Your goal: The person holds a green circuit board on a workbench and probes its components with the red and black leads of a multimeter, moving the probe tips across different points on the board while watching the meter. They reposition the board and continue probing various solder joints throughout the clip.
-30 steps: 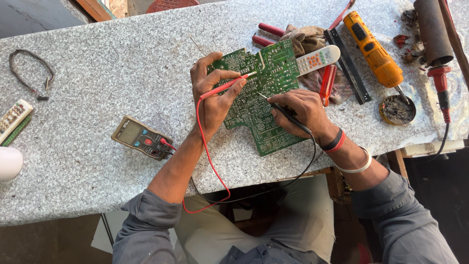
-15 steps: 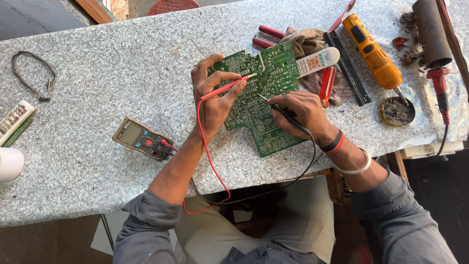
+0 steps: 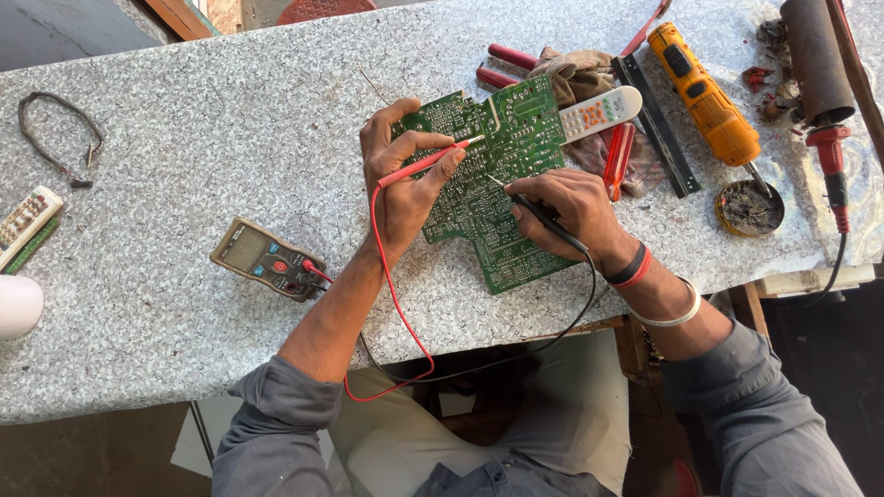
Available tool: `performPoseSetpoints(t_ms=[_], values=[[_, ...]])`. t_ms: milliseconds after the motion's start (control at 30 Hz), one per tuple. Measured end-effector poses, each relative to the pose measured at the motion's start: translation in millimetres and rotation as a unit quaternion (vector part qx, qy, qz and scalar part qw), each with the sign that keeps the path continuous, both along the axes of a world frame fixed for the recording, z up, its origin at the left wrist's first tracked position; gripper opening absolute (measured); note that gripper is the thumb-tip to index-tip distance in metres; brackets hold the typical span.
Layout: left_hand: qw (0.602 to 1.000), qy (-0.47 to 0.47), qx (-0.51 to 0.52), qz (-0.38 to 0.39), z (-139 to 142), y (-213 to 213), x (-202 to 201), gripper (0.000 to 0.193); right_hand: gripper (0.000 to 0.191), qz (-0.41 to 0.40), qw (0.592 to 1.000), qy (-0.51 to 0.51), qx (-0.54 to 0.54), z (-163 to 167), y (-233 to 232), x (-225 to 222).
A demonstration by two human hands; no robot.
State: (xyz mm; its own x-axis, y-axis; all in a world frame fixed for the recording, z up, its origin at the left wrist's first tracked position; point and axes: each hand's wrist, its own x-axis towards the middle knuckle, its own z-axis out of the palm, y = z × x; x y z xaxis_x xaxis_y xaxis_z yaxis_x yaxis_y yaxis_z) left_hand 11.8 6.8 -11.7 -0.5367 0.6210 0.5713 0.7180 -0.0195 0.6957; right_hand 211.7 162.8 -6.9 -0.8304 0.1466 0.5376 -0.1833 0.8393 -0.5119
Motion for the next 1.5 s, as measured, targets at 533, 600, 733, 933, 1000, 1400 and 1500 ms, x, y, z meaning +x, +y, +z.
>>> performPoseSetpoints(t_ms=[533,600,733,933,1000,1400,1500], values=[[1.0,-0.003,-0.002,-0.004,-1,0,0,0.024,0.021,0.004,1.0,0.005,-0.001,-1,0,0],[1.0,-0.003,-0.002,-0.003,-1,0,0,0.024,0.021,0.001,1.0,0.007,0.003,-2,0,-1],[1.0,-0.003,0.0,0.003,-1,1,1,0.024,0.021,0.004,1.0,0.011,0.003,-2,1,0],[0.998,0.049,0.006,0.036,1,-1,7,0.022,0.021,0.001,1.0,0.006,0.003,-2,0,0],[0.996,0.071,-0.009,0.05,2,-1,9,0.02,0.021,-0.004,1.0,0.005,0.004,-2,0,0],[0.982,0.151,0.038,-0.106,6,1,13,0.019,0.031,-0.025,0.999,0.029,-0.013,0,-1,0],[0.983,0.149,0.023,-0.104,7,1,13,0.018,0.032,-0.026,0.999,0.025,-0.006,1,-2,0]])
